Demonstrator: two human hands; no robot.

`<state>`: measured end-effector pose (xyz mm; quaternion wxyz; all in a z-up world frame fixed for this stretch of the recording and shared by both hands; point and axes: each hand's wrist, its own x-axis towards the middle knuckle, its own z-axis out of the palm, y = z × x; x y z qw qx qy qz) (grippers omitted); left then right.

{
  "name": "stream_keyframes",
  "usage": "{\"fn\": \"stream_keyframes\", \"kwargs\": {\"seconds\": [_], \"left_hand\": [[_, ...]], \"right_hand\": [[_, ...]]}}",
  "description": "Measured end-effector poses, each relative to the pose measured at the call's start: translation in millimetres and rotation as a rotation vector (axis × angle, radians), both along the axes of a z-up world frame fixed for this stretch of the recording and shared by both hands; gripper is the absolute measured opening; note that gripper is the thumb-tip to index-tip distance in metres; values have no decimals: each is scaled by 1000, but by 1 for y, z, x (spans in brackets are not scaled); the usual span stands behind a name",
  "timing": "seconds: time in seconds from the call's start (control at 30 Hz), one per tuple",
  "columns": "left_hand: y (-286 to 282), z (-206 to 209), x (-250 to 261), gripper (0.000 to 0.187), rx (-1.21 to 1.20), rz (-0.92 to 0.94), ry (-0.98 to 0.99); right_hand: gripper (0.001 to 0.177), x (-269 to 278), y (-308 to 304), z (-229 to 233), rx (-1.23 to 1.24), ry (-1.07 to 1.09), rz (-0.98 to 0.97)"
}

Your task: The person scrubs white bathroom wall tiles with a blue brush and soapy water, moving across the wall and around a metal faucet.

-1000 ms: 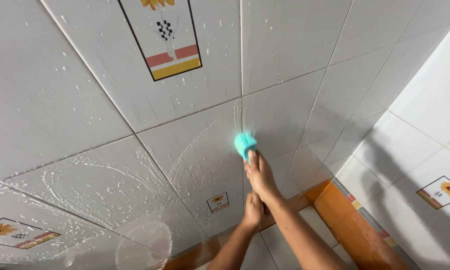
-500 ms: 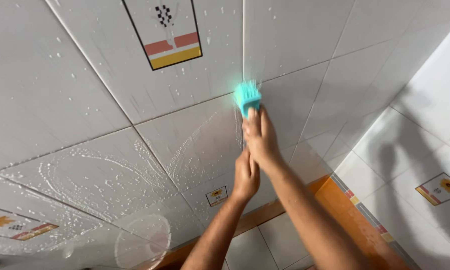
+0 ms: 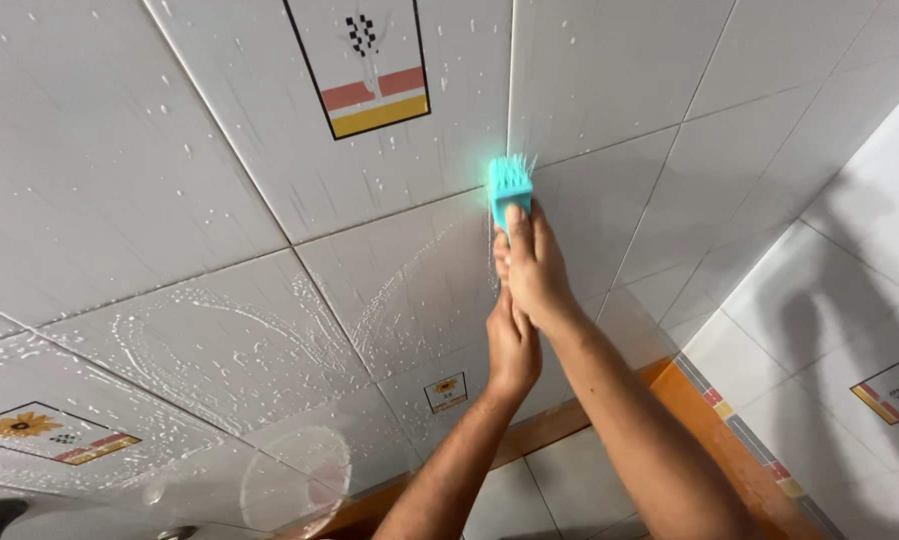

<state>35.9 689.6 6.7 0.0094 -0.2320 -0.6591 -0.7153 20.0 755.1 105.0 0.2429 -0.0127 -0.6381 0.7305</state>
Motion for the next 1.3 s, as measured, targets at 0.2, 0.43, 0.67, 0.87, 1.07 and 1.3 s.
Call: {"fn": "stream_keyframes", "kwargs": {"seconds": [0.2, 0.43, 0.67, 0.87, 1.07, 1.3], "left_hand": [[-8, -56, 16, 50, -56, 72, 9], [-28, -104, 38, 49, -187, 121, -123], [-2, 8, 14, 47, -207, 69, -25], [-5, -124, 26, 54, -116, 22, 110], [-29, -267, 55, 57, -119, -215, -496], [-18, -68, -7, 55, -4, -74, 288]], "right_hand": [[43, 2, -5, -75, -28, -17, -54], [45, 16, -25, -124, -41, -189, -77], [44, 8, 10, -4, -19, -58, 48], [56, 20, 2, -96, 54, -291, -43], [46, 41, -18, -197, -98, -623, 0], [42, 13, -8, -48, 78, -87, -17]]}}
